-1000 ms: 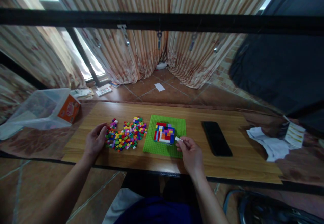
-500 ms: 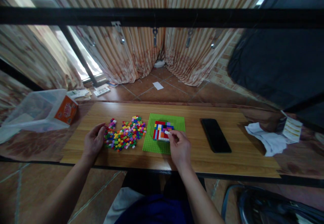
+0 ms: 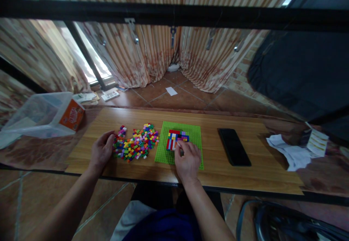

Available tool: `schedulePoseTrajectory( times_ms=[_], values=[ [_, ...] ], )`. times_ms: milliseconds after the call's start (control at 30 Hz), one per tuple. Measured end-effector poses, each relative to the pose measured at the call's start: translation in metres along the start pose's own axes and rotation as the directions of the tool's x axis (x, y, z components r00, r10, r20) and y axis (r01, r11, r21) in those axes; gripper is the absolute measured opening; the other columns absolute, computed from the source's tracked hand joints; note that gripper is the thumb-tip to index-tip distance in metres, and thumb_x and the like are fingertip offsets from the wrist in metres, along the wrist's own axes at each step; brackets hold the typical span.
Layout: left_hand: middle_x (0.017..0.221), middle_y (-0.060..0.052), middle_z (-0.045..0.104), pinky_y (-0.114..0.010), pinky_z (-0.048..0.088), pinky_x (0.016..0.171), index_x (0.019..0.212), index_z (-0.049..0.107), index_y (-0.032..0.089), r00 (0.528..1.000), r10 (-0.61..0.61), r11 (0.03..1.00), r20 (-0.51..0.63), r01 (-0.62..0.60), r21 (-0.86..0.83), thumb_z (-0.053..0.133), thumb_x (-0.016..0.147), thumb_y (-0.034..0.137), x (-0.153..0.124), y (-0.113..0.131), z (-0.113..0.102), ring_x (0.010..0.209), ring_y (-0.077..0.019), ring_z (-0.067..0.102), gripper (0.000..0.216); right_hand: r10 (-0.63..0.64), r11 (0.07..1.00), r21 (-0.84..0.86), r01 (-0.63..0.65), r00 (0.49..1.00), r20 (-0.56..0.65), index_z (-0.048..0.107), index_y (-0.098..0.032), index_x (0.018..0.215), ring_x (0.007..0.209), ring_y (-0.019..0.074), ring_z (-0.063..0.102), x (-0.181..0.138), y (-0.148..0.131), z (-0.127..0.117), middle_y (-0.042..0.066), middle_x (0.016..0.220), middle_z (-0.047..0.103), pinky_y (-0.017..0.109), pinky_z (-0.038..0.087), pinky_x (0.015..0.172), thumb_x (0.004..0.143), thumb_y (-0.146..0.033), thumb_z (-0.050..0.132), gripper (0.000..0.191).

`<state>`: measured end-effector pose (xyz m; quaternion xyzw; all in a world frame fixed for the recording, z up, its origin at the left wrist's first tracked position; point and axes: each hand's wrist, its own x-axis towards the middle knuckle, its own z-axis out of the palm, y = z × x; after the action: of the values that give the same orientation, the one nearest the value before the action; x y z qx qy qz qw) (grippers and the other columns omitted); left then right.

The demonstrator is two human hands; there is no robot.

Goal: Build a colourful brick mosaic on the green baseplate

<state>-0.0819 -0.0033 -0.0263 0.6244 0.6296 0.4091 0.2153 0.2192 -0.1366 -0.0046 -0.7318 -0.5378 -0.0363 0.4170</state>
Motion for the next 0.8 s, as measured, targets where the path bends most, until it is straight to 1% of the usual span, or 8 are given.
schedulePoseTrajectory(
  times_ms=[167, 267, 333, 500, 633, 800],
  values=[
    [0.097, -0.008, 0.071, -0.034, 0.05, 0.085, 0.106, 0.068, 0.016, 1.0, -0.003, 1.0, -0.001, 0.003, 0.001, 0.051, 0.084, 0.044, -0.001, 0.006, -0.001, 0.091, -0.0217, 0.065, 0.039, 0.021, 0.999, -0.045, -0.02, 0.999, 0.03, 0.07, -0.023, 0.095, 0.086, 0.0222, 0.06, -0.001, -0.003, -0.001, 0.006, 0.089, 0.07, 0.037, 0.039, 0.083, 0.089, -0.031, 0.05, 0.023],
    [0.097, -0.008, 0.072, -0.033, 0.051, 0.085, 0.106, 0.068, 0.017, 1.0, 0.0, 1.0, -0.004, 0.0, 0.001, 0.051, 0.084, 0.043, -0.002, 0.007, 0.0, 0.091, -0.0217, 0.065, 0.039, 0.023, 0.999, -0.042, -0.02, 0.998, 0.053, 0.07, -0.023, 0.094, 0.086, 0.023, 0.058, -0.001, -0.003, 0.001, 0.007, 0.09, 0.07, 0.038, 0.038, 0.083, 0.089, -0.033, 0.051, 0.022],
    [0.097, -0.008, 0.072, -0.033, 0.051, 0.084, 0.106, 0.068, 0.016, 1.0, 0.002, 1.0, -0.005, -0.002, 0.0, 0.051, 0.084, 0.043, -0.002, 0.006, 0.0, 0.091, -0.0216, 0.065, 0.039, 0.034, 0.999, -0.012, -0.033, 0.997, 0.072, 0.07, -0.023, 0.096, 0.086, 0.0229, 0.057, -0.001, -0.003, 0.002, 0.006, 0.09, 0.07, 0.038, 0.038, 0.083, 0.088, -0.036, 0.054, 0.022],
    [0.098, -0.009, 0.071, -0.034, 0.05, 0.085, 0.105, 0.069, 0.016, 1.0, 0.025, 1.0, -0.015, -0.025, 0.016, 0.051, 0.084, 0.044, -0.001, 0.0, 0.002, 0.092, -0.0222, 0.065, 0.04, 0.108, 0.986, 0.106, -0.125, 0.983, 0.151, 0.069, -0.022, 0.099, 0.079, 0.0208, 0.058, 0.004, 0.002, -0.001, 0.004, 0.081, 0.067, 0.036, 0.042, 0.079, 0.082, -0.042, 0.061, 0.027],
    [0.097, -0.009, 0.072, -0.034, 0.051, 0.084, 0.106, 0.068, 0.016, 1.0, 0.017, 1.0, -0.011, -0.017, 0.005, 0.052, 0.083, 0.045, -0.001, -0.002, 0.002, 0.09, -0.0219, 0.066, 0.04, 0.113, 0.982, 0.122, -0.141, 0.97, 0.214, 0.069, -0.021, 0.103, 0.079, 0.0209, 0.057, 0.009, 0.006, -0.005, 0.003, 0.08, 0.065, 0.036, 0.045, 0.078, 0.077, -0.044, 0.066, 0.035],
    [0.096, -0.008, 0.072, -0.033, 0.051, 0.083, 0.103, 0.069, 0.017, 1.0, 0.002, 1.0, 0.001, -0.002, -0.01, 0.052, 0.082, 0.045, -0.001, 0.001, 0.002, 0.087, -0.0213, 0.065, 0.039, 0.105, 0.977, 0.145, -0.156, 0.946, 0.307, 0.068, -0.023, 0.109, 0.082, 0.0218, 0.059, 0.016, 0.012, -0.012, 0.004, 0.084, 0.066, 0.038, 0.047, 0.079, 0.076, -0.044, 0.066, 0.039]
  ],
)
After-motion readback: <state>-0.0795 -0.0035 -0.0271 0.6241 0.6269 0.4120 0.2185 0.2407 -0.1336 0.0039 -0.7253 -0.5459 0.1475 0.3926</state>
